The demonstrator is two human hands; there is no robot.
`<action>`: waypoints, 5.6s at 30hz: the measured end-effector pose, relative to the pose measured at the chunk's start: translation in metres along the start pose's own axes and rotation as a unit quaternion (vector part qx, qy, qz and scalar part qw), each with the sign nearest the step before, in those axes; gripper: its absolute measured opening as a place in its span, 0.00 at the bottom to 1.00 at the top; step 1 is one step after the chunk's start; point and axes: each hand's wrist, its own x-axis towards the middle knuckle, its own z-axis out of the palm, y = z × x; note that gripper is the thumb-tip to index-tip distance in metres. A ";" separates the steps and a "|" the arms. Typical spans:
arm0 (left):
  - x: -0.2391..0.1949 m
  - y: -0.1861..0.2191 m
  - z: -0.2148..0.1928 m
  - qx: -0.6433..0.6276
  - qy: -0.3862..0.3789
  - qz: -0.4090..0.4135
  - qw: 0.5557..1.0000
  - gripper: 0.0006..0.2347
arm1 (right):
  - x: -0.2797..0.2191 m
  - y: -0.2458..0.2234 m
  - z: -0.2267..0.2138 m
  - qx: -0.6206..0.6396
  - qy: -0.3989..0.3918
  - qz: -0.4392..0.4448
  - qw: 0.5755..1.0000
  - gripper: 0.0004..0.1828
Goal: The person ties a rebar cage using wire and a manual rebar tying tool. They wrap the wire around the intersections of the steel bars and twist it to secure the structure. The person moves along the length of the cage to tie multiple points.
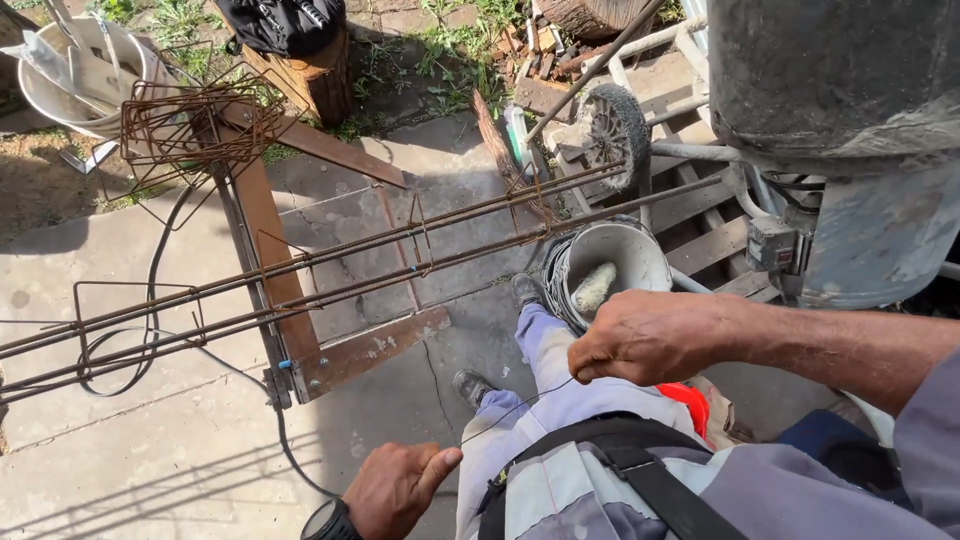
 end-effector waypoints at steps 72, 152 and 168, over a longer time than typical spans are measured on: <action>0.193 0.106 -0.047 -0.225 0.489 -0.169 0.826 0.17 | 0.115 0.239 -0.107 0.088 0.089 0.074 0.989 0.21; 0.296 0.164 -0.111 -0.276 0.283 -0.117 0.911 0.13 | 0.111 0.243 -0.125 0.258 0.082 0.156 0.950 0.24; 0.306 0.172 -0.109 -0.388 0.349 -0.118 0.845 0.13 | 0.109 0.240 -0.134 0.272 0.095 0.134 0.948 0.21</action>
